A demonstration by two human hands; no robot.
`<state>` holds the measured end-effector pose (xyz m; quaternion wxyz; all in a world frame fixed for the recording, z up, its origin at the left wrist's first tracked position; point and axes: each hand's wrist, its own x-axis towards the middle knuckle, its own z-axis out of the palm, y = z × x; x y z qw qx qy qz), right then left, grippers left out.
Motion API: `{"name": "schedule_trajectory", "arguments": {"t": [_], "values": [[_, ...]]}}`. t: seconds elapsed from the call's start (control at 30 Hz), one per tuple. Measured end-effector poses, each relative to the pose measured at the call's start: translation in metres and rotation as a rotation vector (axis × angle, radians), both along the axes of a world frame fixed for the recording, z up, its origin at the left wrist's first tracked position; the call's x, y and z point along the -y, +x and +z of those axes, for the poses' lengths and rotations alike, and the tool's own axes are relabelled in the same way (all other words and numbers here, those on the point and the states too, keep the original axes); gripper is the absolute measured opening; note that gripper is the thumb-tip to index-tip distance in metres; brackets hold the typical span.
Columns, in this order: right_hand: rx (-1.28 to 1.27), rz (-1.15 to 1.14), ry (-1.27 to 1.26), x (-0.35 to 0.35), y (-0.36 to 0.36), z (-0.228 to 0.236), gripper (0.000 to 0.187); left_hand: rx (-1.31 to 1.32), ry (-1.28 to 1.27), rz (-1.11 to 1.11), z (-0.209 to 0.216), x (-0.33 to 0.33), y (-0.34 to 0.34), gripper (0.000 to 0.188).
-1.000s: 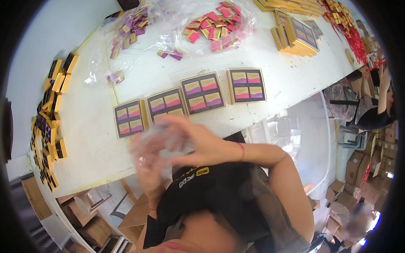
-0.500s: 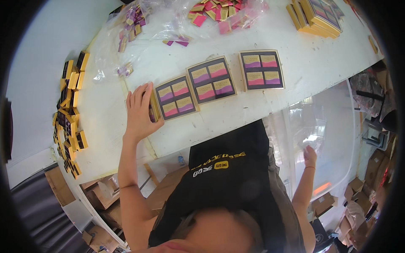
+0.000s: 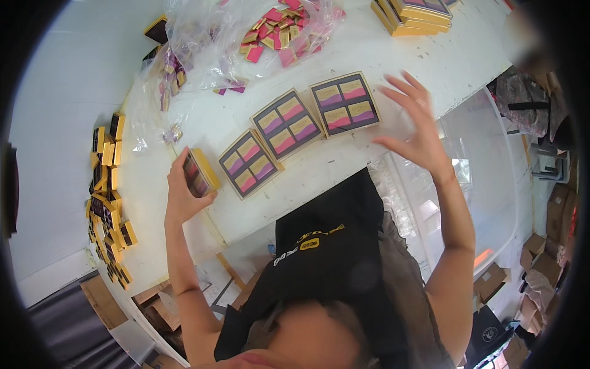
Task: The person assembles makeup palettes by placing small colored blocks into black trays, then covers them with clear plastic lids. The person stacks the completed palettes on the table.
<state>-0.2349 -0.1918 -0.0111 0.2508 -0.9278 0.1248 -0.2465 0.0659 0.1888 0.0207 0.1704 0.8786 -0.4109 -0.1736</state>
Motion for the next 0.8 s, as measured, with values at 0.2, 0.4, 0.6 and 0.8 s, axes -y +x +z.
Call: {"name": "schedule_trajectory", "arguments": {"t": [0.2,0.4,0.6,0.8], "values": [[-0.317,0.388,0.082,0.023,0.074,0.002,0.099,0.281,-0.262,-0.270,0.019,0.078,-0.068,0.113],[-0.203,0.270,0.224,0.041,0.061,0.035,0.097,0.210,-0.315,-0.100,-0.005,0.075,-0.073,0.102],[-0.222,0.677,-0.084,-0.030,0.128,0.020,0.110,-0.547,-0.961,0.490,-0.073,0.029,-0.081,0.081],[-0.274,0.797,0.118,-0.017,0.137,0.020,0.109,-0.689,-0.992,0.552,-0.064,0.044,-0.113,0.083]]}}
